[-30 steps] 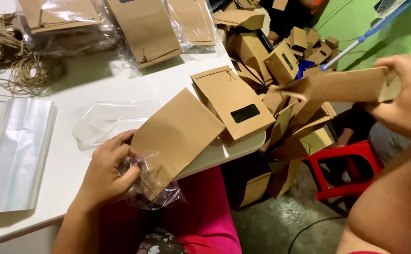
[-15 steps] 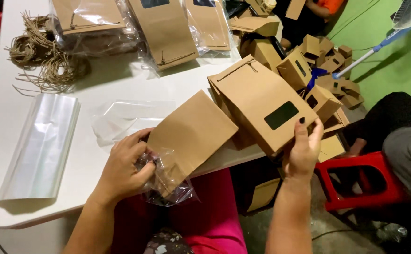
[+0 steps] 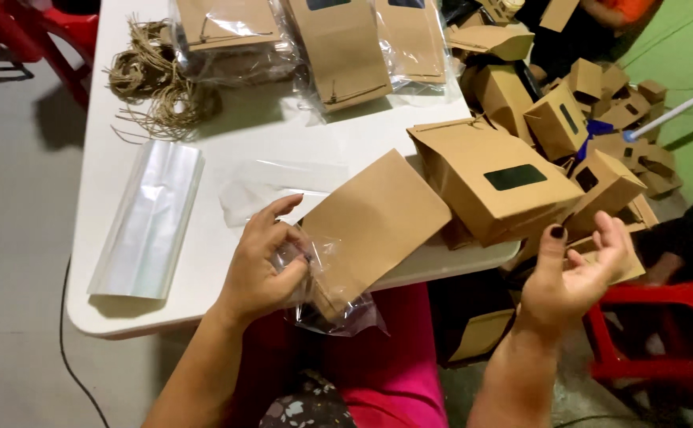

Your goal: The person inserts paper bags into plastic sleeves by hand, one at a time.

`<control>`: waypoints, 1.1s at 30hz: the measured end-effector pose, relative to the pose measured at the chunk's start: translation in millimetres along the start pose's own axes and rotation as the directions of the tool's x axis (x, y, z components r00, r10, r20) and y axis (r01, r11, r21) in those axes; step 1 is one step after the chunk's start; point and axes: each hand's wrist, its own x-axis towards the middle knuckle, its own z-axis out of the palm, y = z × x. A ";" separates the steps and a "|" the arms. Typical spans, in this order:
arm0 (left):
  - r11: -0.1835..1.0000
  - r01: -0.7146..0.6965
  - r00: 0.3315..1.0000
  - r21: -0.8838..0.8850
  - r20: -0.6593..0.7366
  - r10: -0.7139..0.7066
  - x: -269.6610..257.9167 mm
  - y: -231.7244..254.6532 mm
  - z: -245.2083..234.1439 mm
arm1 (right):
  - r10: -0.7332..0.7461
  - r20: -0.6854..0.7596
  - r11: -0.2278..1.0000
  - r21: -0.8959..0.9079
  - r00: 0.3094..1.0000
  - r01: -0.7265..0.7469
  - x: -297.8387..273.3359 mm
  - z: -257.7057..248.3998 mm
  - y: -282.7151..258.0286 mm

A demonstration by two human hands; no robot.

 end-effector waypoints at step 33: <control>0.876 -0.223 0.848 0.428 -0.359 0.391 -78.5 22.9 -51.4 | -0.586 0.395 0.801 0.413 0.708 0.433 -96.3 35.6 -95.2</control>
